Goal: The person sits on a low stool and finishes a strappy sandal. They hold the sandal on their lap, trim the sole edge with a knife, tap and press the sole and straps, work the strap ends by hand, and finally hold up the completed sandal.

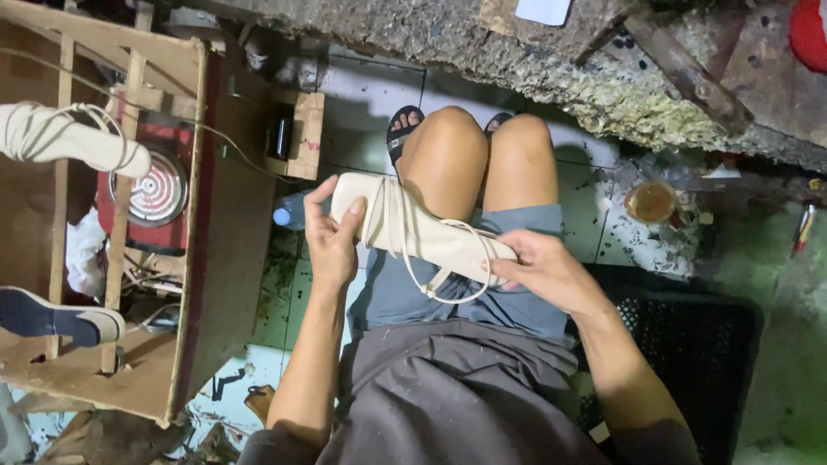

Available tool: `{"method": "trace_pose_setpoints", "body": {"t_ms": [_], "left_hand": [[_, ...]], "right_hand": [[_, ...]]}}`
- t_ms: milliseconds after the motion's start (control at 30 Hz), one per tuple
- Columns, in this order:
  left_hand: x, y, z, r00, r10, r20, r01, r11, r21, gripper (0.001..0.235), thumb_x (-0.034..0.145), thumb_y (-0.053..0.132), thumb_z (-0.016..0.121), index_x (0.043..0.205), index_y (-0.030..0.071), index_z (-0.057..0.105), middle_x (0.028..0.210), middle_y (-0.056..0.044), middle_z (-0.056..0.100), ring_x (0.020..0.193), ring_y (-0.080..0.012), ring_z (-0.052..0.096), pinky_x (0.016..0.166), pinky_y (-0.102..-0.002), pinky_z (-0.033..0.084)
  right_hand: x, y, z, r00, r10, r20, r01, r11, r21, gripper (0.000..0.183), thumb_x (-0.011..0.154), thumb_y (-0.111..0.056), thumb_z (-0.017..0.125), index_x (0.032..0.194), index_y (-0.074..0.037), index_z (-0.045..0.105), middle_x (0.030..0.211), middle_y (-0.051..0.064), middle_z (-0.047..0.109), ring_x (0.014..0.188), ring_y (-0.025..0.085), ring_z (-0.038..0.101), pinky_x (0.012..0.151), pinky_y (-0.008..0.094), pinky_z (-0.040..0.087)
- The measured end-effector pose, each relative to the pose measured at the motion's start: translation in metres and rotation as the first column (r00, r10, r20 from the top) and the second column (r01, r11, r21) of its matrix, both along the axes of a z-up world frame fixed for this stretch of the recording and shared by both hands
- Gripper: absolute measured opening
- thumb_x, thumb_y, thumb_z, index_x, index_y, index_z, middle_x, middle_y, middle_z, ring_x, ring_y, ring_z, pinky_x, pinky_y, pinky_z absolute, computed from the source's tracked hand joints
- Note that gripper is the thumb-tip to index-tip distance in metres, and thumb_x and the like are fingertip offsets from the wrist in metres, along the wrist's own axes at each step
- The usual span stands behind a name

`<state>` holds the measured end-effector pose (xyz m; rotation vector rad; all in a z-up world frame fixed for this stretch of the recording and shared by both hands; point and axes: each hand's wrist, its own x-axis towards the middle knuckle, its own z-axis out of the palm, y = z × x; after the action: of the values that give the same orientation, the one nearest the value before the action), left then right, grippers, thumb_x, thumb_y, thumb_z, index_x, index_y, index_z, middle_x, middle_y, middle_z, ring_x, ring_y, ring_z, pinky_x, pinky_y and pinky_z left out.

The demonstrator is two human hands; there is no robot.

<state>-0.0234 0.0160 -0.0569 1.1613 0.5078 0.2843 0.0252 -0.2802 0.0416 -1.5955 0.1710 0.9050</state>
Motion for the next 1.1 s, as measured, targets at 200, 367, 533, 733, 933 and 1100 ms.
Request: {"method": "trace_pose_setpoints", "body": {"t_ms": [200,367,533,733,933,1100], "left_hand": [[0.004,-0.006,0.003,0.996,0.067,-0.057,-0.075,0.983,-0.166,0.053,0.097,0.008,0.065,0.146,0.007,0.044,0.109,-0.021,0.071,0.089,-0.0207,0.073,0.073,-0.036,0.067],[-0.019,0.007,-0.006,0.991,-0.098,-0.091,0.037,0.853,-0.52,0.035,0.091,0.032,0.062,0.115,0.007,0.061,0.099,-0.019,0.07,0.078,-0.0247,0.07,0.061,-0.035,0.061],[0.013,-0.071,-0.013,0.744,-0.665,0.063,0.499,0.491,-0.714,0.079,0.095,0.063,0.045,0.144,0.001,0.047,0.111,-0.021,0.07,0.088,-0.0342,0.075,0.074,-0.049,0.065],[0.057,-0.101,0.025,0.85,-0.51,0.13,0.427,0.525,-0.736,0.068,0.099,0.06,0.049,0.14,0.007,0.053,0.124,-0.016,0.066,0.106,-0.0303,0.07,0.091,-0.048,0.06],[0.038,-0.059,-0.002,0.923,-0.385,0.005,0.288,0.683,-0.671,0.059,0.101,0.055,0.048,0.139,0.01,0.057,0.112,-0.018,0.071,0.098,-0.0268,0.073,0.089,-0.045,0.061],[0.026,-0.044,-0.014,0.959,-0.273,0.08,0.283,0.886,-0.366,0.036,0.096,0.033,0.056,0.11,0.0,0.067,0.098,-0.016,0.061,0.09,-0.0244,0.063,0.087,-0.041,0.056]], "right_hand": [[-0.018,-0.018,-0.022,0.955,-0.1,0.278,0.147,0.978,-0.151,0.032,0.083,-0.017,0.083,0.099,0.008,0.068,0.134,0.024,0.052,0.116,0.033,0.063,0.095,0.042,0.055],[0.054,-0.017,0.015,0.905,0.014,0.425,-0.037,0.998,0.046,0.011,0.091,-0.01,0.071,0.086,-0.001,0.068,0.099,0.012,0.065,0.098,0.02,0.061,0.092,0.038,0.052],[0.117,0.007,0.053,0.618,0.388,0.684,-0.549,0.836,0.021,0.014,0.094,-0.012,0.07,0.098,0.001,0.071,0.118,0.019,0.067,0.111,0.03,0.064,0.099,0.047,0.047],[0.098,0.05,0.058,0.511,0.496,0.702,-0.609,0.786,-0.112,0.021,0.09,-0.025,0.078,0.096,-0.005,0.076,0.111,0.016,0.068,0.096,0.035,0.068,0.085,0.049,0.051],[0.007,0.071,0.043,0.851,0.0,0.525,-0.054,0.995,0.087,0.055,0.089,-0.015,0.076,0.14,-0.007,0.056,0.133,0.018,0.064,0.121,0.033,0.063,0.098,0.044,0.053],[-0.034,0.079,0.036,0.648,-0.04,0.761,0.118,0.992,-0.048,0.094,0.062,-0.027,0.097,0.141,0.001,0.055,0.123,0.023,0.068,0.111,0.035,0.068,0.093,0.044,0.057]]}}
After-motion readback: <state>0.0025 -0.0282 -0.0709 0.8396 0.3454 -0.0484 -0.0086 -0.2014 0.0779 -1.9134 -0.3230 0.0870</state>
